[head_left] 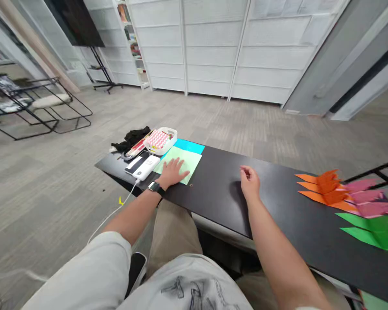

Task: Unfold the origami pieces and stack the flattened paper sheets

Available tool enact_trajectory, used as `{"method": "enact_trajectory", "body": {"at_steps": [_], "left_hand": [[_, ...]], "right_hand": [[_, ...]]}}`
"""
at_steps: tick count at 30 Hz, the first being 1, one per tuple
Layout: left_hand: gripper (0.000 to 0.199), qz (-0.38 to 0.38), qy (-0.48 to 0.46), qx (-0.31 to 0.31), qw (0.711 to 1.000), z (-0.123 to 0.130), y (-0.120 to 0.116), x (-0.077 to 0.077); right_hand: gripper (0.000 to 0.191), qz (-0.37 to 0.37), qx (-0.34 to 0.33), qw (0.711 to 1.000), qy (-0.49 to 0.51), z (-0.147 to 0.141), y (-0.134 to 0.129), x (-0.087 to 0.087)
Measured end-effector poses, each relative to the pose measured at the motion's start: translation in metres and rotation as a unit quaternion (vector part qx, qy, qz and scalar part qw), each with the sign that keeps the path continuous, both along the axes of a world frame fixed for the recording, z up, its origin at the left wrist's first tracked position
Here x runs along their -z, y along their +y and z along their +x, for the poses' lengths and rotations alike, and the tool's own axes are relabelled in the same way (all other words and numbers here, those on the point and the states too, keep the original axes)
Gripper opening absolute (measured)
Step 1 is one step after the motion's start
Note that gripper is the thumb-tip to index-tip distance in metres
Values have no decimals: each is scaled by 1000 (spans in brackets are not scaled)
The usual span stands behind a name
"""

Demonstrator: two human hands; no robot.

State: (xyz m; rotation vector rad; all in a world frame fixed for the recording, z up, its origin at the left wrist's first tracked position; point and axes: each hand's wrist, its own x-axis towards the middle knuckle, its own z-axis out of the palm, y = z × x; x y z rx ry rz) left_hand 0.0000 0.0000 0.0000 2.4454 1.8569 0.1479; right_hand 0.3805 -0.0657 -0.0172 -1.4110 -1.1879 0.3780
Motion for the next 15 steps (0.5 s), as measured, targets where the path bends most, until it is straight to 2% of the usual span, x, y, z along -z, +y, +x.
{"method": "enact_trajectory", "body": {"at_steps": [5,15], "left_hand": [[81,-6,-10,3,1000,-3,0,0],[82,-8,-23,10,1000,-5,2,2]], "right_hand": [[33,-11,4,1000,-4,2,1,4],[33,-11,11,1000,1,3,1,2]]}}
